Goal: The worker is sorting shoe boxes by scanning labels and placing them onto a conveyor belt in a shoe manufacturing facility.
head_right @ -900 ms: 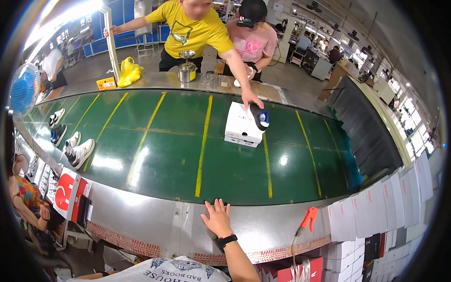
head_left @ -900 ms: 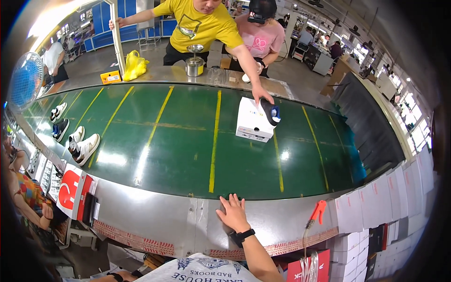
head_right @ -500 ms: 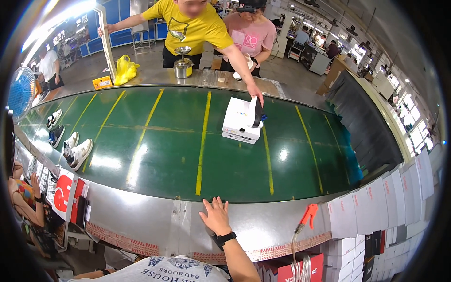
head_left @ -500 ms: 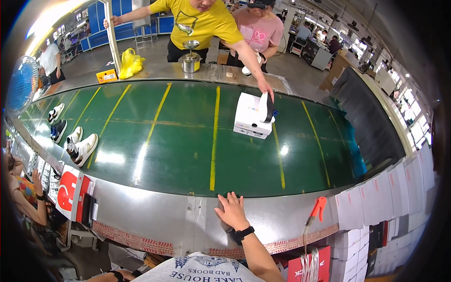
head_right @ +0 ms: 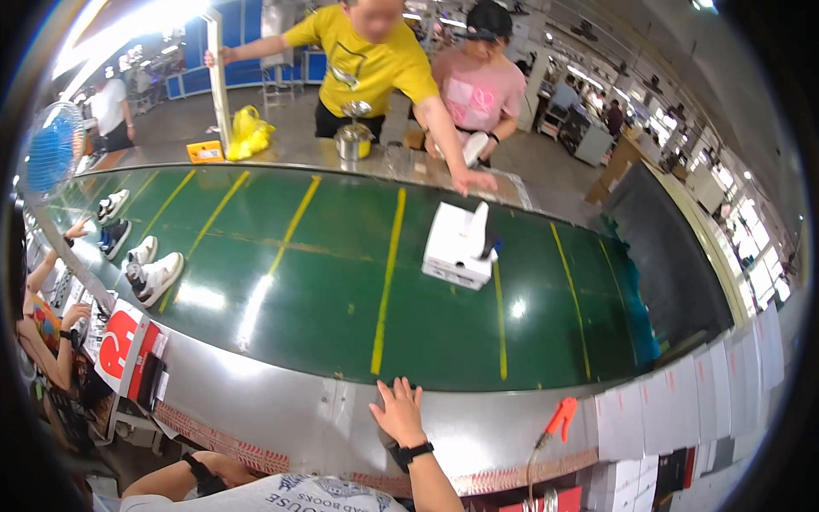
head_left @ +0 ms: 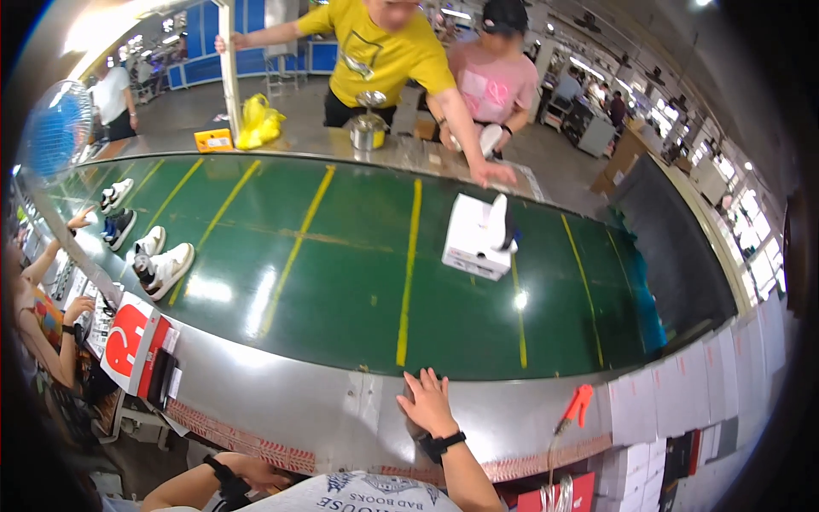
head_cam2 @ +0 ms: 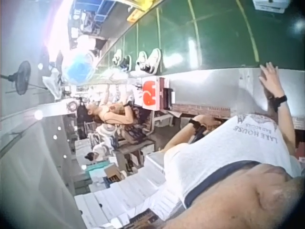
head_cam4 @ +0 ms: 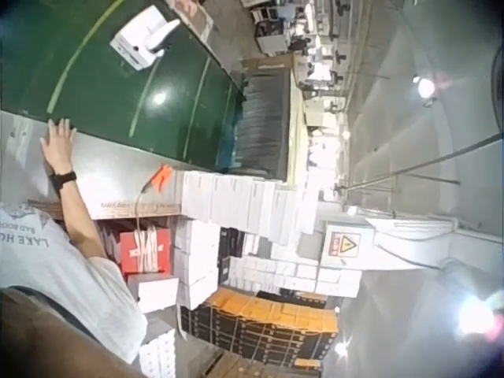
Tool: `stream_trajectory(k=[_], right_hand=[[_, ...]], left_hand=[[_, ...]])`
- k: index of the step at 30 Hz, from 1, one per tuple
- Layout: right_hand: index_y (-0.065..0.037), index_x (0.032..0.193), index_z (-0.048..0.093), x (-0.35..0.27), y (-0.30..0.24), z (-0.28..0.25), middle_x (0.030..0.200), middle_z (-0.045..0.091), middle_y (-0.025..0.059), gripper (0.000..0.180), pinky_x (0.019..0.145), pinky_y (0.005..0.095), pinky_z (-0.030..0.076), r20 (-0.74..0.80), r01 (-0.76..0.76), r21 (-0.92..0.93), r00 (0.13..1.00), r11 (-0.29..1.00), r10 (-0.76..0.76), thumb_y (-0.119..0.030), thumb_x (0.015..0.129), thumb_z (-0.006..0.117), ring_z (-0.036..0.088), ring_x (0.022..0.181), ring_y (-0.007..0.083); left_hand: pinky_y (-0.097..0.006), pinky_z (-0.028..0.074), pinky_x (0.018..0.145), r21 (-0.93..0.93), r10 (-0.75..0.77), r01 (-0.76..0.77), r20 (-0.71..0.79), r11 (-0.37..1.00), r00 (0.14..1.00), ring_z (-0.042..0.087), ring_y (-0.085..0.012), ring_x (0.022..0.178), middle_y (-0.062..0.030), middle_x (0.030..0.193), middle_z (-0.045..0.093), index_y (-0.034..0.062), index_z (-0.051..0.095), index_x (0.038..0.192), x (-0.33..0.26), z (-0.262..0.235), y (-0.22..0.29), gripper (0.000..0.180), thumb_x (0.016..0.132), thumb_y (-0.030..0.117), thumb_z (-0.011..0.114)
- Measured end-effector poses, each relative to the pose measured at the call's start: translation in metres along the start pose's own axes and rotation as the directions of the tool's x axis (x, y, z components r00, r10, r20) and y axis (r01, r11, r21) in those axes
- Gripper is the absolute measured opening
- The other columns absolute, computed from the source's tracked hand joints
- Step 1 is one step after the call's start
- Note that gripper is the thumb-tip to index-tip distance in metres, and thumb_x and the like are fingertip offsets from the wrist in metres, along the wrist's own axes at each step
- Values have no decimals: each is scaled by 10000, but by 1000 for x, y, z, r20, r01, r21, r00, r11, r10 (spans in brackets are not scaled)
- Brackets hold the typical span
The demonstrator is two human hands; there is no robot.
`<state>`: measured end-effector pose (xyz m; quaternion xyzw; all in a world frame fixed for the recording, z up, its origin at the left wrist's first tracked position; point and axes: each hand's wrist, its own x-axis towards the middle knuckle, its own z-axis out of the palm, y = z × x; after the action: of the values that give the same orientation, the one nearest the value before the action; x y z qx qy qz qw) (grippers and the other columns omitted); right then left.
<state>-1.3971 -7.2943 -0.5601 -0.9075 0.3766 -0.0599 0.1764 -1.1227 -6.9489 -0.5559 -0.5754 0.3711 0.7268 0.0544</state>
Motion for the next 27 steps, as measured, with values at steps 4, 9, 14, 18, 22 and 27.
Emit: stream_trajectory(k=[4,9,14,18,22,27], right_hand=[[-152,1400,533,0,-2,2,1447,450,276,590,1163,609,169,-17,13,43,1000,999,-12,-423,888,645,324,1420,413],[-142,1399,534,2,-8,4,1470,419,288,590,1176,600,124,-44,3,38,999,999,-2,-436,896,628,291,1440,412],[-148,1403,528,0,-5,9,1464,424,287,608,1173,605,125,-49,21,26,999,999,-19,-451,886,632,290,1440,413],[-149,1400,530,-6,-7,15,1458,433,285,604,1164,619,127,-88,20,37,996,999,-17,-447,885,632,301,1433,414],[-153,1408,521,-9,-7,18,1479,406,281,609,1167,616,119,-77,2,49,997,999,2,-441,885,639,281,1440,425],[-152,1417,503,-3,-6,15,1484,405,270,604,1166,608,148,-106,28,8,994,1000,-27,-419,893,638,294,1438,414]], left_hand=[[-372,521,814,127,254,-228,-257,965,933,650,-240,864,-156,917,700,20,638,1168,0,-42,96,501,1014,474,491],[-352,525,813,225,561,-593,-678,773,475,671,-243,867,-149,986,697,33,645,1139,56,-64,186,353,979,341,583],[-330,531,769,190,647,-751,-663,632,377,676,-221,826,-134,969,704,49,629,1179,117,-71,221,301,954,247,620],[-344,534,714,368,653,-641,-703,674,282,678,-246,779,-118,896,697,57,629,1162,122,-69,214,263,934,187,609],[-363,538,702,365,647,-697,-739,618,186,686,-281,780,-125,875,687,57,636,1118,126,-61,206,231,908,152,614],[-355,547,704,280,604,-734,-767,618,216,683,-257,768,-136,877,687,50,656,1085,143,-63,201,211,891,125,625]])
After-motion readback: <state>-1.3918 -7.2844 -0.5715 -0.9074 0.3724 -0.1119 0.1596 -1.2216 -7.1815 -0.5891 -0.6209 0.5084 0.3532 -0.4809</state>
